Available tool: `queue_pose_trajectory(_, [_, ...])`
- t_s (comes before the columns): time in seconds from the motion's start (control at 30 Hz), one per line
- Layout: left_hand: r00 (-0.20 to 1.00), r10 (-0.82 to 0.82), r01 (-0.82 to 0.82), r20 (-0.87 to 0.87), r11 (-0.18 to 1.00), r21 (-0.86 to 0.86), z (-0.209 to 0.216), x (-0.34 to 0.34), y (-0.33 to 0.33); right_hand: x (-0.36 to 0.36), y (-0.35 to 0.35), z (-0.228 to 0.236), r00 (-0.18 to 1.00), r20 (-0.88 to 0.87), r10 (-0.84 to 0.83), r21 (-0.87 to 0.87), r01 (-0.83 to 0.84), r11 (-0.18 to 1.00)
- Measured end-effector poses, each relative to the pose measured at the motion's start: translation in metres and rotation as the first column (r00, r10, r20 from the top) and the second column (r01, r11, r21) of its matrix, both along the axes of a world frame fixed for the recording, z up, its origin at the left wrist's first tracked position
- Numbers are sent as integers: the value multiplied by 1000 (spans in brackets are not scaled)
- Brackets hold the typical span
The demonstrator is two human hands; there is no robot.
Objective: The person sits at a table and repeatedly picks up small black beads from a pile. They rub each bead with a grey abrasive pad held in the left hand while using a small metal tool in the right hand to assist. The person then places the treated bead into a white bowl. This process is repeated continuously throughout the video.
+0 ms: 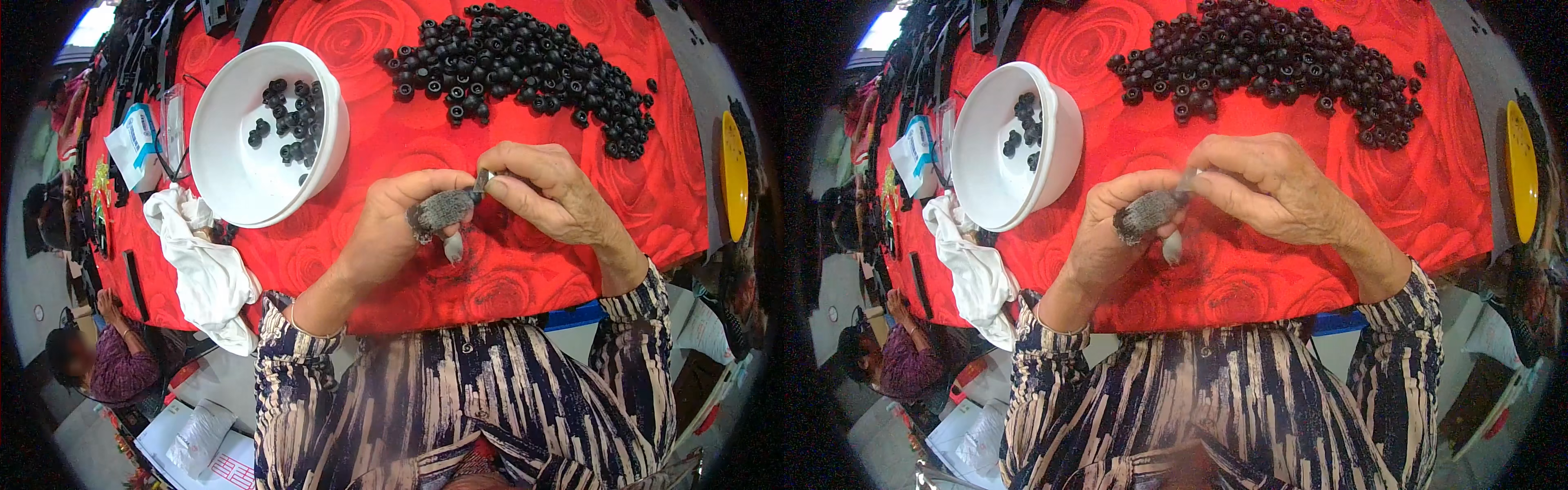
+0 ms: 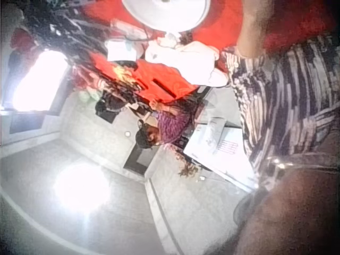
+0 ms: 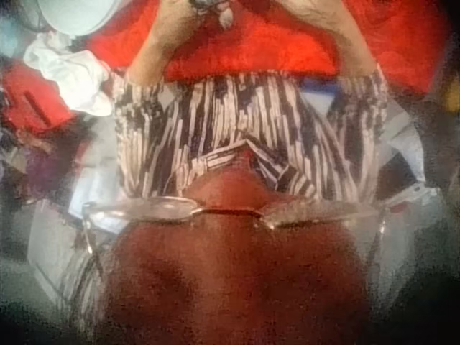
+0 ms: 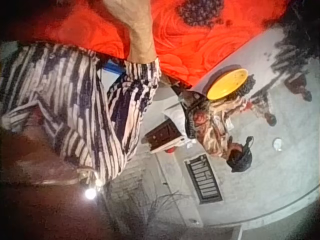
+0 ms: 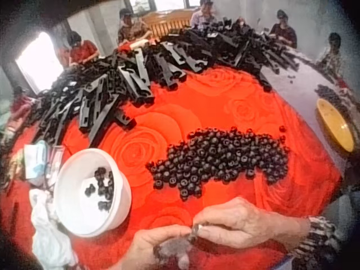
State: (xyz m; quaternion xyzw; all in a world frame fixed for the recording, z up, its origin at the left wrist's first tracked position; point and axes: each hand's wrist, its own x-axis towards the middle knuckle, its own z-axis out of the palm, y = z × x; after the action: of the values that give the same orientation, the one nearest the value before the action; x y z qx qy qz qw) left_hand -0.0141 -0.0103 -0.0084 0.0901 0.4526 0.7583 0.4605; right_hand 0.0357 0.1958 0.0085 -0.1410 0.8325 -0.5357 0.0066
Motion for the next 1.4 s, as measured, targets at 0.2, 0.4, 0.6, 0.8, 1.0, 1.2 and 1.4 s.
queue_pose_trajectory(0.2, [1000,-26,26,6,1000,-9,-5,0,-1,0,0,-4,999,-20,31,25,-30,999])
queue_pose_trajectory(0.4, [1000,-28,27,10,999,19,-5,-1,-1,0,2,-4,996,-63,65,60,-61,996])
queue_pose_trajectory(0.6, [999,32,-32,40,999,-9,-10,2,-1,-1,0,-3,997,-42,64,60,-62,996])
queue_pose_trajectory(0.8, [981,125,-139,150,986,88,-19,-10,4,5,-9,-5,981,-130,145,-35,-151,988])
queue_pose_trajectory(1.0, [992,77,-88,103,991,103,-13,-5,3,3,0,1,994,-41,-103,-152,95,984])
queue_pose_trajectory(1.2, [970,-8,-39,242,982,187,-11,-3,2,3,-9,-1,940,-339,-49,84,82,993])
queue_pose_trajectory(1.4, [985,-50,11,165,974,226,-13,1,2,6,-14,-13,809,-587,25,236,141,962])
